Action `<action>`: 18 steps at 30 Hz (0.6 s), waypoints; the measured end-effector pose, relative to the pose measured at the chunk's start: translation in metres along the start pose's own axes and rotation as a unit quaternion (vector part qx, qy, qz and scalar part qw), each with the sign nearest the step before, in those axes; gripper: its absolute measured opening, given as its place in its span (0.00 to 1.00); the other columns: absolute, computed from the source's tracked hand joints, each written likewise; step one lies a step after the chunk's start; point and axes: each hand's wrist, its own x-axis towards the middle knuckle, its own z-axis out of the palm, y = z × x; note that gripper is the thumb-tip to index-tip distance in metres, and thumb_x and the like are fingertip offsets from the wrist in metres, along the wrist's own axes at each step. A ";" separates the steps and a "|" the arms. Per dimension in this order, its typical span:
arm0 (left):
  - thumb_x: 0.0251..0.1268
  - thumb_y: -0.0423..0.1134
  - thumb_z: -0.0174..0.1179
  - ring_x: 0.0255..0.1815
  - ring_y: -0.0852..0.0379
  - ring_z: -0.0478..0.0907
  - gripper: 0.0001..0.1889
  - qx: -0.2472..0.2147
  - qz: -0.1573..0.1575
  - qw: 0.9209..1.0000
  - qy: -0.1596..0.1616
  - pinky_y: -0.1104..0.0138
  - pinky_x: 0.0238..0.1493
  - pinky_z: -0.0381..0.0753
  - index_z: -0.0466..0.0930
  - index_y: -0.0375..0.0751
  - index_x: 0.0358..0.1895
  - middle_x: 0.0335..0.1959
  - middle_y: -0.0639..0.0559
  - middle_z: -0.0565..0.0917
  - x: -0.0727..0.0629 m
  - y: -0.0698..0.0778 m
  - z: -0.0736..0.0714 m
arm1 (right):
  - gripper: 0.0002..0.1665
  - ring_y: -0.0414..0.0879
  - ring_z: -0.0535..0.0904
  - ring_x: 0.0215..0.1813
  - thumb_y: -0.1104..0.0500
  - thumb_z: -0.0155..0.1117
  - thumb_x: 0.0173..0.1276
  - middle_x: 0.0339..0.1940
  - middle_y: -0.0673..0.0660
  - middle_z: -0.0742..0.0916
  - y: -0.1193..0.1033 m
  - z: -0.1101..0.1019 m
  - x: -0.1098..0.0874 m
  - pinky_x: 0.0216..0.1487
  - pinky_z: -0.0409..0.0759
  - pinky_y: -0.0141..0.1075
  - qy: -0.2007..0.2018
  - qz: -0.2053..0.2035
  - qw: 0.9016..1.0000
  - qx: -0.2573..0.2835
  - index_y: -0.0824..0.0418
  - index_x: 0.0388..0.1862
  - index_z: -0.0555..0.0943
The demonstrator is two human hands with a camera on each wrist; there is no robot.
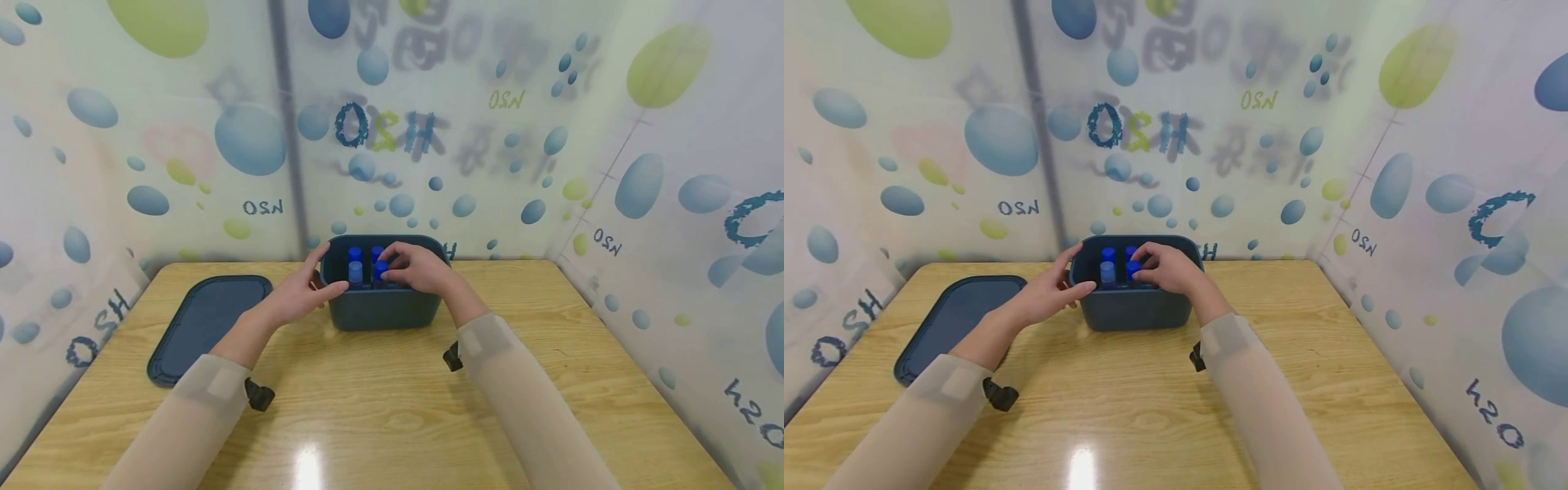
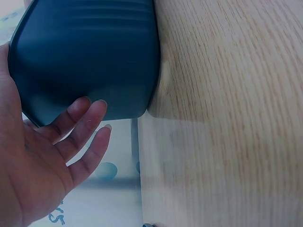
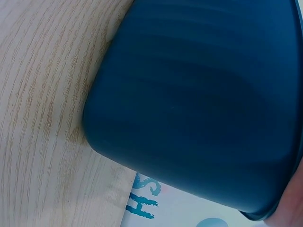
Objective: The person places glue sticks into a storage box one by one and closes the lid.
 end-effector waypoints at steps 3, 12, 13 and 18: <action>0.74 0.75 0.60 0.47 0.41 0.86 0.57 0.001 -0.001 1.000 0.000 0.58 0.47 0.86 0.32 0.67 0.92 0.48 0.42 0.84 0.000 0.000 0.000 | 0.17 0.51 0.89 0.58 0.52 0.72 0.81 0.59 0.56 0.91 0.000 0.000 0.000 0.59 0.88 0.48 -0.001 0.001 1.000 -0.004 0.48 0.64 0.84; 0.75 0.74 0.60 0.47 0.41 0.86 0.57 0.005 0.000 1.000 -0.001 0.59 0.46 0.85 0.31 0.67 0.92 0.48 0.42 0.84 -0.001 0.002 0.000 | 0.18 0.50 0.90 0.53 0.51 0.72 0.81 0.58 0.56 0.91 0.000 0.000 0.000 0.57 0.88 0.47 0.000 -0.001 1.000 -0.005 0.47 0.65 0.84; 0.75 0.74 0.60 0.47 0.41 0.86 0.57 0.005 0.000 1.000 -0.001 0.59 0.46 0.85 0.31 0.67 0.92 0.48 0.42 0.84 -0.001 0.002 0.000 | 0.18 0.50 0.90 0.52 0.51 0.72 0.81 0.58 0.56 0.91 0.000 0.000 -0.001 0.56 0.88 0.47 0.001 -0.002 1.000 -0.003 0.47 0.65 0.84; 0.75 0.74 0.60 0.47 0.42 0.86 0.57 0.004 -0.001 1.000 -0.003 0.59 0.46 0.85 0.31 0.67 0.92 0.48 0.42 0.84 -0.001 0.001 0.000 | 0.19 0.50 0.90 0.51 0.51 0.72 0.81 0.60 0.56 0.90 0.000 -0.001 -0.002 0.55 0.88 0.47 0.007 -0.011 1.000 0.009 0.47 0.66 0.83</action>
